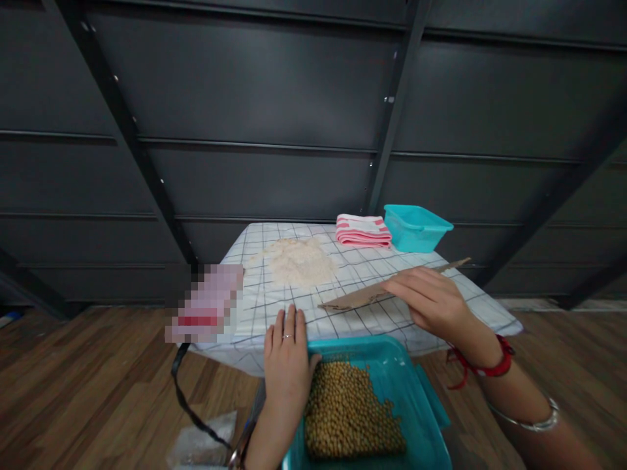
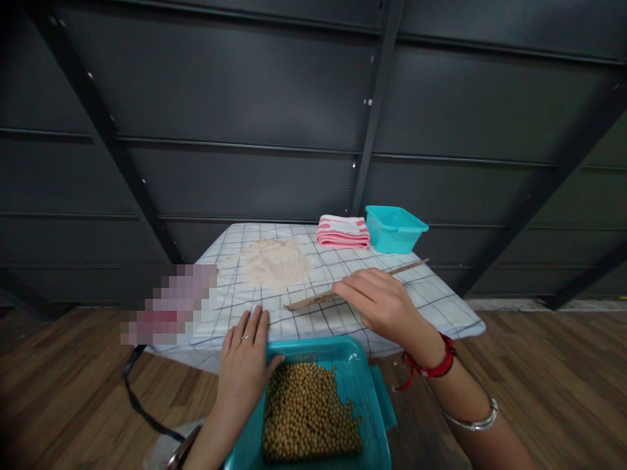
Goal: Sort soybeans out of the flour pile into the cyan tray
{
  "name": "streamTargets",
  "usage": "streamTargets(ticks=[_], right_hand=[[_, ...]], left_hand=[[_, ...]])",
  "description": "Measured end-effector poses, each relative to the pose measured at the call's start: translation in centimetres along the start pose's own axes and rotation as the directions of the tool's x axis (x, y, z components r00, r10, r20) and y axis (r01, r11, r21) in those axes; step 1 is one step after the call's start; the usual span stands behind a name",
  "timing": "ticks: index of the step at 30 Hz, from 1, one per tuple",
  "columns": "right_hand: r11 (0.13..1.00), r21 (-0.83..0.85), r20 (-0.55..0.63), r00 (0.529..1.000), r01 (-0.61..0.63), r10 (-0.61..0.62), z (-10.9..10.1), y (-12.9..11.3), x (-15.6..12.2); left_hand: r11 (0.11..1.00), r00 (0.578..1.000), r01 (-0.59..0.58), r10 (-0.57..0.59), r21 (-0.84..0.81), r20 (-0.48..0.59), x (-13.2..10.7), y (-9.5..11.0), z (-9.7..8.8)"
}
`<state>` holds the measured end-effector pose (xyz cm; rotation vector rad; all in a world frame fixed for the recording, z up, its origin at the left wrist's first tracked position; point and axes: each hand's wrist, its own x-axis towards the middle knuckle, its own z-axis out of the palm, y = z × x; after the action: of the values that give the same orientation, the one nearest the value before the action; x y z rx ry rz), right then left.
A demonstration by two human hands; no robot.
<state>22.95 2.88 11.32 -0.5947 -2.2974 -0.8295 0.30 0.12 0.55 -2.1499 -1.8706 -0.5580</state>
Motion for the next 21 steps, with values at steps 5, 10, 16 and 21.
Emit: streamTargets(ticks=[5,10,16,21], right_hand=[[0.999,-0.044,0.047,0.999,-0.004,0.007,-0.8,-0.7,-0.2],[0.999,-0.046,0.114,0.993,-0.023,0.029,-1.4,-1.2,-0.4],[0.993,-0.116,0.051,0.998,-0.037,0.043,-1.1,-1.0,0.2],[0.993,-0.117,0.077,0.996,-0.034,0.043,-0.6,-1.0,0.3]], left_hand=[[1.000,1.000,-0.002,0.002,0.001,0.007,0.1,0.1,-0.1],[1.000,1.000,-0.012,0.012,0.002,-0.012,0.0,0.0,0.0],[1.000,1.000,-0.021,0.020,-0.014,-0.018,0.0,0.0,0.1],[1.000,1.000,-0.017,0.017,-0.014,-0.010,0.0,0.0,0.1]])
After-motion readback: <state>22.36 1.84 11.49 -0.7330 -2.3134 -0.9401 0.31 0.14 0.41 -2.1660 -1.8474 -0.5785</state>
